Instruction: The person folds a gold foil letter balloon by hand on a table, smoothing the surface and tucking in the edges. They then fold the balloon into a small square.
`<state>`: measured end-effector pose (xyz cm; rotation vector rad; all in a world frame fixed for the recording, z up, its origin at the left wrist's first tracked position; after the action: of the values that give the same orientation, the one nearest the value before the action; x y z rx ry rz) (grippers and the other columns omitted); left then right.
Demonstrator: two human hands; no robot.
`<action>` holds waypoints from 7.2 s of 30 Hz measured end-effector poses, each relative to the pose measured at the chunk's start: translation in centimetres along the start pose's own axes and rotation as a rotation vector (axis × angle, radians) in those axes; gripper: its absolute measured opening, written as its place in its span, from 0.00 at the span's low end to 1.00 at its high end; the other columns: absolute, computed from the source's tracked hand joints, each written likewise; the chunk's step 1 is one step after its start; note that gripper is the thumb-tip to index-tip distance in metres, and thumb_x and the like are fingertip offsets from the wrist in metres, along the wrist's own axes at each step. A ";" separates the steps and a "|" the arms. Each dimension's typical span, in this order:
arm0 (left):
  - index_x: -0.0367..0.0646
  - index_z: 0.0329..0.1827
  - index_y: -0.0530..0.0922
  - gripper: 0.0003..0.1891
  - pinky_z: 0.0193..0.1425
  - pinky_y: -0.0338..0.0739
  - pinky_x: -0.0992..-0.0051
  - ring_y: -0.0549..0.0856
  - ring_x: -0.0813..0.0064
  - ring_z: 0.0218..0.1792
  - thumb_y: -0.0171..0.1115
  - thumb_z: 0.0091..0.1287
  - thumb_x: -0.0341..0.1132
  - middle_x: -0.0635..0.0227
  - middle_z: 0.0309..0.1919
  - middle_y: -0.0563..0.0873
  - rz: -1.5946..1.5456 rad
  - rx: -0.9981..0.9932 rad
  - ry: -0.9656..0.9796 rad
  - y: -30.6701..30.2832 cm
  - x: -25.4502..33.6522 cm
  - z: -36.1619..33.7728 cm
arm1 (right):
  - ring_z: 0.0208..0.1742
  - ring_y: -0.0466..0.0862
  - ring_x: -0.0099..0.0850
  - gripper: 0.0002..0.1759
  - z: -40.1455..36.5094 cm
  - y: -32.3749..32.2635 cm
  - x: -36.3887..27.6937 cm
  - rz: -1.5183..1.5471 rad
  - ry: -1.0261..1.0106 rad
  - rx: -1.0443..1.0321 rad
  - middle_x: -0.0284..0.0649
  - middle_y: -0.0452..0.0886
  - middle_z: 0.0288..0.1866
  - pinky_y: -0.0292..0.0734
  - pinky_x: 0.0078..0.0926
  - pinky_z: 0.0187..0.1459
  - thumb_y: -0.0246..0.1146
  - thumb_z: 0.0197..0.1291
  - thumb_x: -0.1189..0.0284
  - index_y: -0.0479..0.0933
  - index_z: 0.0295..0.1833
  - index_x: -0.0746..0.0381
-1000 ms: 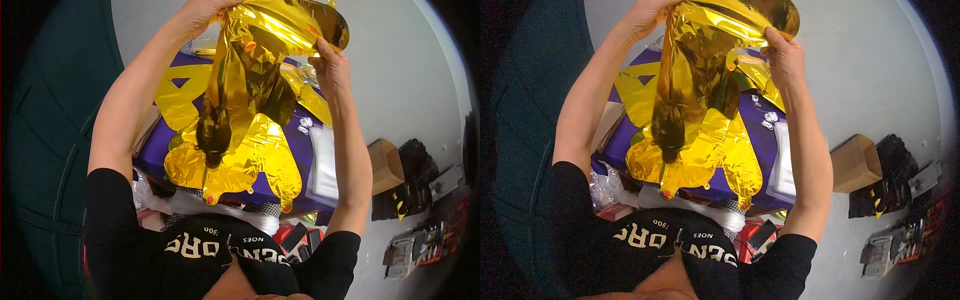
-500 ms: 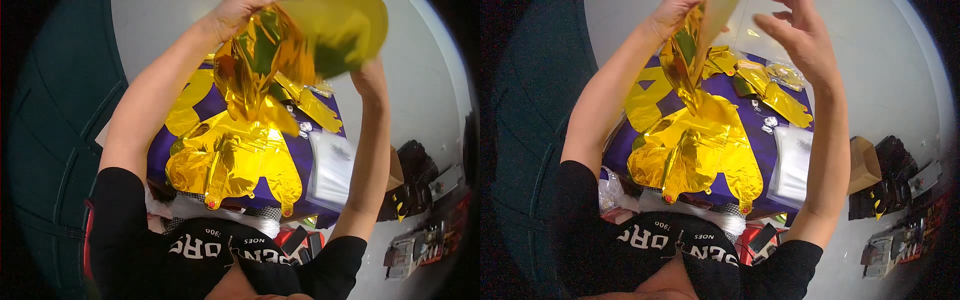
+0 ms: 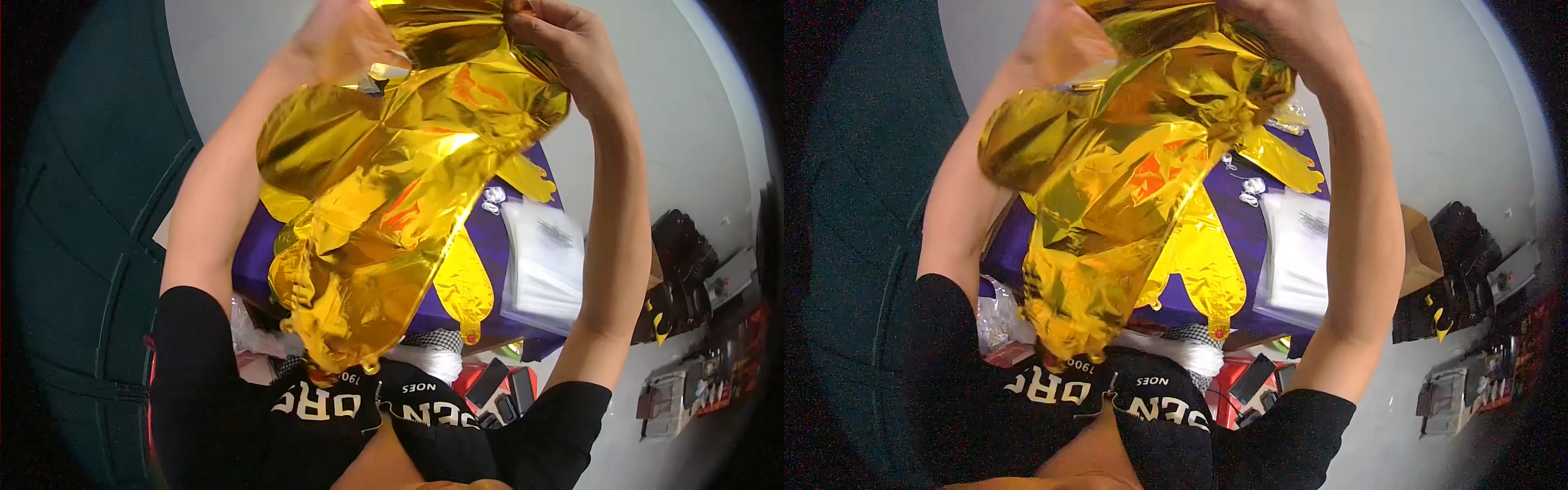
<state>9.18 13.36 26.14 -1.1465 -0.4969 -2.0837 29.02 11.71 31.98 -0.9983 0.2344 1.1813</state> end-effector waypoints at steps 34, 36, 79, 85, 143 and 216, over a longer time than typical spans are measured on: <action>0.41 0.31 0.72 0.10 0.66 0.70 0.50 0.82 0.60 0.42 0.65 0.50 0.25 0.62 0.32 0.79 1.676 -0.082 0.301 1.9 -11.5 -13.4 | 0.36 0.82 0.38 0.10 -22.0 11.3 1.5 -0.376 -0.873 -0.056 0.42 0.80 0.32 0.77 0.32 0.36 0.66 0.42 0.76 0.78 0.34 0.67; 0.40 0.32 0.73 0.10 0.66 0.71 0.50 0.82 0.59 0.45 0.66 0.49 0.24 0.61 0.34 0.80 1.664 -0.130 0.292 2.3 -12.6 -14.6 | 0.37 0.82 0.37 0.13 -23.0 12.6 2.2 -0.358 -0.854 -0.082 0.43 0.79 0.32 0.76 0.31 0.38 0.64 0.41 0.72 0.77 0.34 0.68; 0.41 0.34 0.75 0.06 0.38 0.80 0.68 0.82 0.63 0.39 0.59 0.53 0.26 0.64 0.33 0.81 1.671 -0.273 0.084 -0.7 -16.2 -16.2 | 0.41 0.82 0.43 0.06 -28.7 10.9 12.6 -0.138 -0.018 0.045 0.44 0.82 0.37 0.75 0.36 0.44 0.65 0.52 0.81 0.80 0.37 0.66; 0.40 0.34 0.73 0.04 0.37 0.80 0.67 0.83 0.62 0.39 0.57 0.57 0.28 0.63 0.37 0.82 1.685 -0.311 0.008 -1.1 -17.0 -16.7 | 0.41 0.82 0.43 0.06 -28.5 11.0 12.3 -0.133 -0.022 0.044 0.45 0.82 0.36 0.75 0.35 0.44 0.65 0.51 0.82 0.80 0.37 0.67; 0.36 0.43 0.79 0.08 0.17 0.71 0.83 0.79 0.82 0.15 0.64 0.66 0.31 0.68 0.25 0.85 0.126 1.224 -0.693 9.2 -16.1 -35.6 | 0.73 0.62 0.60 0.38 -24.6 21.6 12.7 -0.590 -0.181 -0.417 0.64 0.65 0.70 0.52 0.60 0.71 0.61 0.59 0.45 0.70 0.69 0.56; 0.31 0.58 0.73 0.26 0.77 0.51 0.49 0.64 0.47 0.72 0.65 0.62 0.40 0.42 0.67 0.69 1.220 -0.085 -0.224 10.5 -16.5 -22.4 | 0.75 0.58 0.60 0.29 -22.6 13.5 14.5 -0.377 0.132 -0.364 0.68 0.59 0.73 0.53 0.45 0.75 0.57 0.66 0.70 0.64 0.68 0.74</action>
<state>9.93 -1.17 0.21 -1.2614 0.2054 -0.9237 30.92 4.72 2.78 -1.3729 -0.0704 0.8267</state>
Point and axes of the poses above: each hand's wrist, its own z-axis towards the middle knuckle, its own y-axis out of the palm, x = y × z, the point moved 6 cm from there along z, towards the middle knuckle
